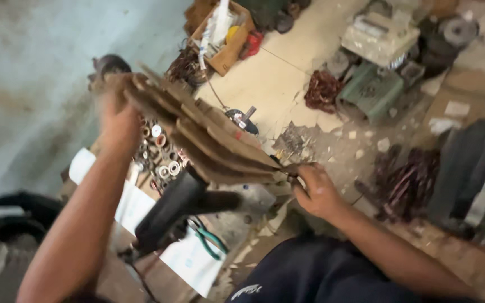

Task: The person threads a length of copper wire and winds it onto a spool using a hand-crank winding machine, turning the crank repeatedly while guiding the wire. They then use pliers on the wound spool and twist and secure the wire ends by hand.

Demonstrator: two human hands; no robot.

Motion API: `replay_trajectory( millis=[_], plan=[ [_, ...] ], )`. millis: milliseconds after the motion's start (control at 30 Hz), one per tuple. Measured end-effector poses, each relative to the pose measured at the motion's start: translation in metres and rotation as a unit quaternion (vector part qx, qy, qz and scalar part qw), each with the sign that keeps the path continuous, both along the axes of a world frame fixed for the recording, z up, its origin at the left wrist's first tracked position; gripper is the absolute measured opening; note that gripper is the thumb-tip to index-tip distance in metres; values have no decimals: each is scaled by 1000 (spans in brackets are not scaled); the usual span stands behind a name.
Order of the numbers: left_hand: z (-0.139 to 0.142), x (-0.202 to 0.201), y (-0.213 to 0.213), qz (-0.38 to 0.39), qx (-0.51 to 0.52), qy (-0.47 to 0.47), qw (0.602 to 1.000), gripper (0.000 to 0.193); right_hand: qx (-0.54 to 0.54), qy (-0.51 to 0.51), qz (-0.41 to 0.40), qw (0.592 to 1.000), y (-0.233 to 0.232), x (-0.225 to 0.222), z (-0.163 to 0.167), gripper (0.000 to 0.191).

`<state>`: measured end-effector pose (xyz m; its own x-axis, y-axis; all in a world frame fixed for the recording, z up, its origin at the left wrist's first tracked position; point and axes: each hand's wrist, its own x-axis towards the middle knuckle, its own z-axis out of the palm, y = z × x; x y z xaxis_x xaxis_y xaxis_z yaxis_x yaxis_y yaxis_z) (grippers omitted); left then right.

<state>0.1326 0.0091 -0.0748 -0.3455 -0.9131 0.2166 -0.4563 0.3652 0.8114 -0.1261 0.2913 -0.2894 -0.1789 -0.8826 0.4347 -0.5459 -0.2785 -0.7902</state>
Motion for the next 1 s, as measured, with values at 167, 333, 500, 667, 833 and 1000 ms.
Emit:
replay_trajectory(
  millis=[167,333,500,667,833,1000],
  plan=[
    [0,50,267,-88,-86,102,987,27,-6,10,55,998,-5,-21,-18,30],
    [-53,-22,393,-557,160,283,764,22,-73,74,77,992,-12,-36,-23,31],
    [-53,-75,457,-550,217,268,761,21,-48,13,135,990,-19,-38,-8,25],
    [-68,-90,499,-529,232,268,771,20,-46,-2,123,991,-15,-34,1,22],
    [-78,-93,520,-517,238,270,777,18,-47,-21,139,989,-14,-32,2,20],
    [-72,-86,528,-507,243,276,780,18,-35,-32,132,990,-14,-33,1,17]
  ],
)
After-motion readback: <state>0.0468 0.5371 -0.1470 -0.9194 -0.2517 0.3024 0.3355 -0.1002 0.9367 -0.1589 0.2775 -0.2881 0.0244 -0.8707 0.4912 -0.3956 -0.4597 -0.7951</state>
